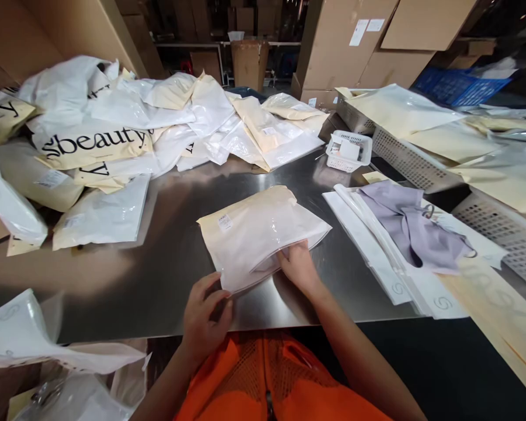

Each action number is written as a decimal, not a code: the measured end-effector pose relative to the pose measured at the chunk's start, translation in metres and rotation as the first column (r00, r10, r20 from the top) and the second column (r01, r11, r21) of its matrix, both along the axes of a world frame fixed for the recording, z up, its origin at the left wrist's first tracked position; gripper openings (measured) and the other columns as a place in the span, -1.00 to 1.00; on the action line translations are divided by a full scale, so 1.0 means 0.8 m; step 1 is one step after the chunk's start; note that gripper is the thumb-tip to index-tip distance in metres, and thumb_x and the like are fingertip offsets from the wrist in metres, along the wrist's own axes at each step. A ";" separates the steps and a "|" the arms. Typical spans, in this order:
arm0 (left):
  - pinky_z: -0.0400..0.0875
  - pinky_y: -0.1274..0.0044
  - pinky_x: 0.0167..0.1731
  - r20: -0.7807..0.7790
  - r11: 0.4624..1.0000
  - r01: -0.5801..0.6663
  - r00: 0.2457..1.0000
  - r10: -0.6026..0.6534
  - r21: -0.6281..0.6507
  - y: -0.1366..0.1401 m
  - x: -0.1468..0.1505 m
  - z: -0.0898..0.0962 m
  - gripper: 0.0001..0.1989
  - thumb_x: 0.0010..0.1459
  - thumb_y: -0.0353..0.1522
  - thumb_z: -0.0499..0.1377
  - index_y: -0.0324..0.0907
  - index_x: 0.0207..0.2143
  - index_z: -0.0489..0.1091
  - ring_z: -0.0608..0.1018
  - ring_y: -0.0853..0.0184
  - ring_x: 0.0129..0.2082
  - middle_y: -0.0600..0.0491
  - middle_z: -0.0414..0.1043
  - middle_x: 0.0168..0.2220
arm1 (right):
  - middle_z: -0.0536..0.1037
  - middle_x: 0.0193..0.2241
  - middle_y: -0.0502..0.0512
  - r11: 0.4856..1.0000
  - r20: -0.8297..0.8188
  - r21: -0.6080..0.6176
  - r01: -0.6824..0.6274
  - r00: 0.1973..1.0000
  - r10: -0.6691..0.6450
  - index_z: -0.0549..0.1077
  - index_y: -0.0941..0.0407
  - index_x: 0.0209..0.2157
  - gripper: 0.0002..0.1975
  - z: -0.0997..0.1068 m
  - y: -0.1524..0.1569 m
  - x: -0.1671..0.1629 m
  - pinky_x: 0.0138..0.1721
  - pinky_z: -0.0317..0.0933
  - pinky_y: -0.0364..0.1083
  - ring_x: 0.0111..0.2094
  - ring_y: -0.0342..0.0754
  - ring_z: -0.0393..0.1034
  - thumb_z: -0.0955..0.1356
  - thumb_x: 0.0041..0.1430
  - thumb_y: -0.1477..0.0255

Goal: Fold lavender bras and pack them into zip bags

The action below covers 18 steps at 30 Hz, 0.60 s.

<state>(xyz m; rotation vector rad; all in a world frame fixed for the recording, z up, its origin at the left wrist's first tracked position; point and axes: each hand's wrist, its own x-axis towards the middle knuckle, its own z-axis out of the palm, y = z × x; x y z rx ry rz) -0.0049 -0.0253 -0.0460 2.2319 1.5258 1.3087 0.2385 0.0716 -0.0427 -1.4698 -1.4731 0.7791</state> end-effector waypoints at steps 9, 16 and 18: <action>0.05 0.62 -0.77 0.505 0.388 0.352 0.746 0.433 -0.852 0.006 -0.005 0.007 -0.46 -0.08 0.12 0.24 -0.22 -0.46 0.41 0.37 0.41 -0.71 0.06 0.38 -0.57 | 0.55 -0.15 0.24 0.923 0.391 -0.005 -0.384 0.849 0.355 0.50 0.16 -0.18 -0.66 0.016 -0.081 -0.039 0.12 0.12 0.13 -0.02 0.09 0.35 0.14 0.38 0.35; -0.02 0.62 -0.73 0.611 0.393 0.467 0.609 0.506 -0.792 -0.001 0.034 0.015 -0.55 -0.19 -0.02 0.26 -0.14 -0.66 0.16 0.08 0.52 -0.74 0.21 0.08 -0.73 | 0.33 -0.65 -0.04 0.678 -0.537 -0.438 -0.591 0.776 0.330 0.41 0.13 -0.53 -0.34 0.010 -0.129 -0.100 -0.52 0.07 -0.16 -0.61 -0.17 0.18 0.12 0.23 -0.14; -0.01 0.60 -0.71 0.613 0.421 0.447 0.613 0.498 -0.789 -0.002 0.039 0.013 -0.56 -0.20 -0.05 0.26 -0.14 -0.70 0.13 0.05 0.50 -0.70 0.20 0.05 -0.72 | 0.21 -0.72 -0.08 0.685 -0.700 -0.417 -0.597 0.692 0.177 0.32 0.11 -0.62 -0.31 -0.006 -0.131 -0.121 -0.56 0.01 -0.16 -0.66 -0.21 0.06 0.19 0.05 -0.26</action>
